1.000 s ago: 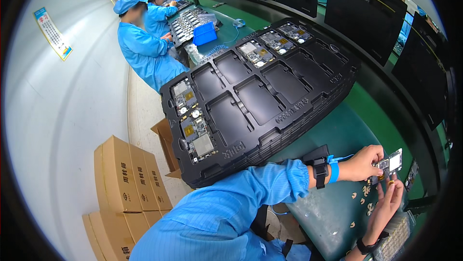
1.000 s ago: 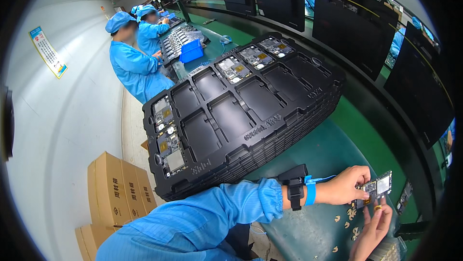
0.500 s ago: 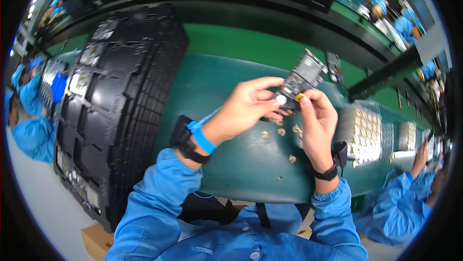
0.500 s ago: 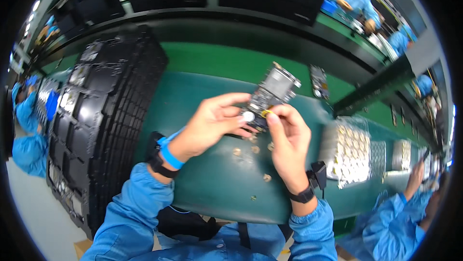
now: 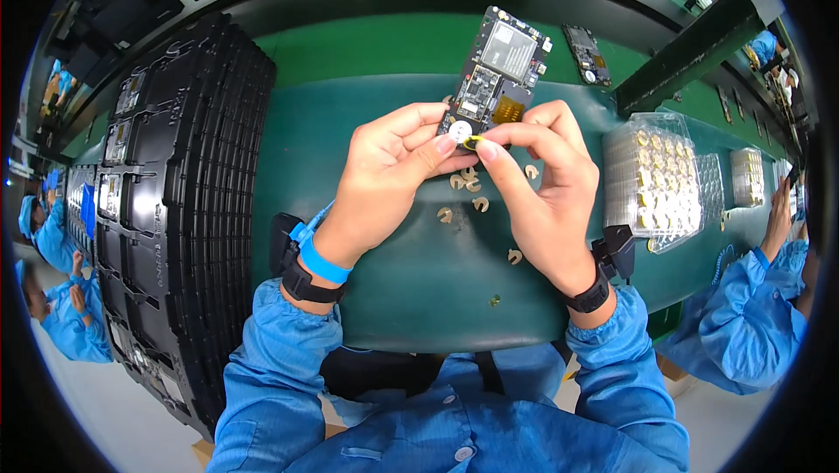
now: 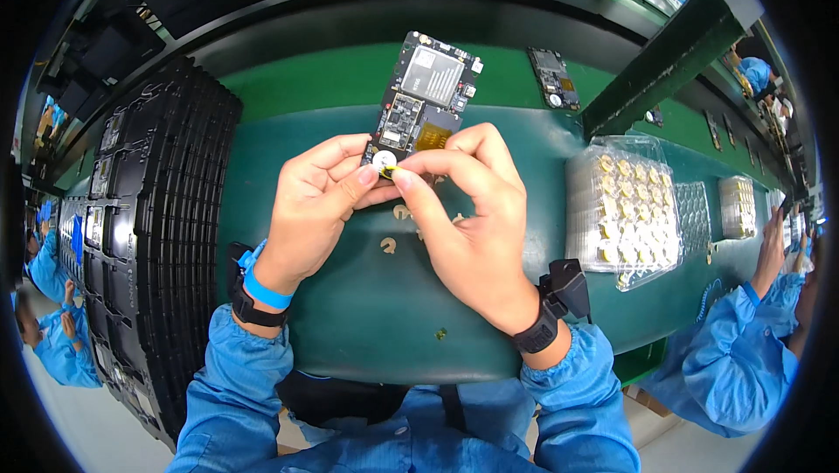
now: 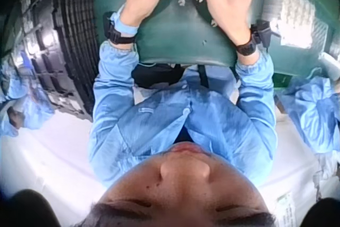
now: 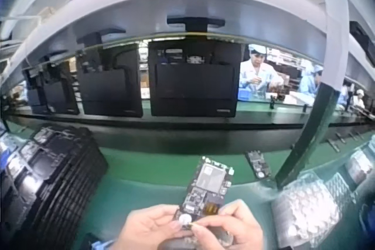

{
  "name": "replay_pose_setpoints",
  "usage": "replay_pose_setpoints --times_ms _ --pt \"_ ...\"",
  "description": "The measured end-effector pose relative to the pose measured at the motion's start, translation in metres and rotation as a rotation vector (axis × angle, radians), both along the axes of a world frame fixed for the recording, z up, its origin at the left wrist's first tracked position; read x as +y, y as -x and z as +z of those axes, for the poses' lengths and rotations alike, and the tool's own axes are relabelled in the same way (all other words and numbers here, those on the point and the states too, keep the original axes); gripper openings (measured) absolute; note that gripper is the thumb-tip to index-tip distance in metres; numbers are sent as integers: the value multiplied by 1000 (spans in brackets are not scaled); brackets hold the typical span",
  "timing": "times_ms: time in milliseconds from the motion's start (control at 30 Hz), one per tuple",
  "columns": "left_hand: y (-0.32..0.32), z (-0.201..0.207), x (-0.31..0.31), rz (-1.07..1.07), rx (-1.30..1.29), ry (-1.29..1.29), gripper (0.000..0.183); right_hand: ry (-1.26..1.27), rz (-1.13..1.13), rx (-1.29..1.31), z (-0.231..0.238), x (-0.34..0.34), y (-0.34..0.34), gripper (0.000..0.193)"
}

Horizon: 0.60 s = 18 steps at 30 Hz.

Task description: Assemble components and attach small seals or spacers to electronic circuit boards on a factory line.

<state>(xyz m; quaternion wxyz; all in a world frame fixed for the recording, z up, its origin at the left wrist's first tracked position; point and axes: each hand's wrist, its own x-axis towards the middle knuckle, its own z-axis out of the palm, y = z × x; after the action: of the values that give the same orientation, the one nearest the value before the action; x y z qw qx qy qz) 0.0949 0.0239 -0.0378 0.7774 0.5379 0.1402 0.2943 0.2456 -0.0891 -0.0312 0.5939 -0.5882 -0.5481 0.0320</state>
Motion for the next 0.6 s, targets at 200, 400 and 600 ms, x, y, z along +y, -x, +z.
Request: replay_pose_setpoints --times_ms 200,400,600 --pt "-1 -2 -3 -21 -29 -10 37 18 -38 23 -1 2 1 12" --pt "-2 -4 -3 -22 -9 -35 36 37 -15 41 0 2 1 11" --pt "-1 -4 -3 -9 -5 -50 36 30 -1 -6 -1 3 -1 11"
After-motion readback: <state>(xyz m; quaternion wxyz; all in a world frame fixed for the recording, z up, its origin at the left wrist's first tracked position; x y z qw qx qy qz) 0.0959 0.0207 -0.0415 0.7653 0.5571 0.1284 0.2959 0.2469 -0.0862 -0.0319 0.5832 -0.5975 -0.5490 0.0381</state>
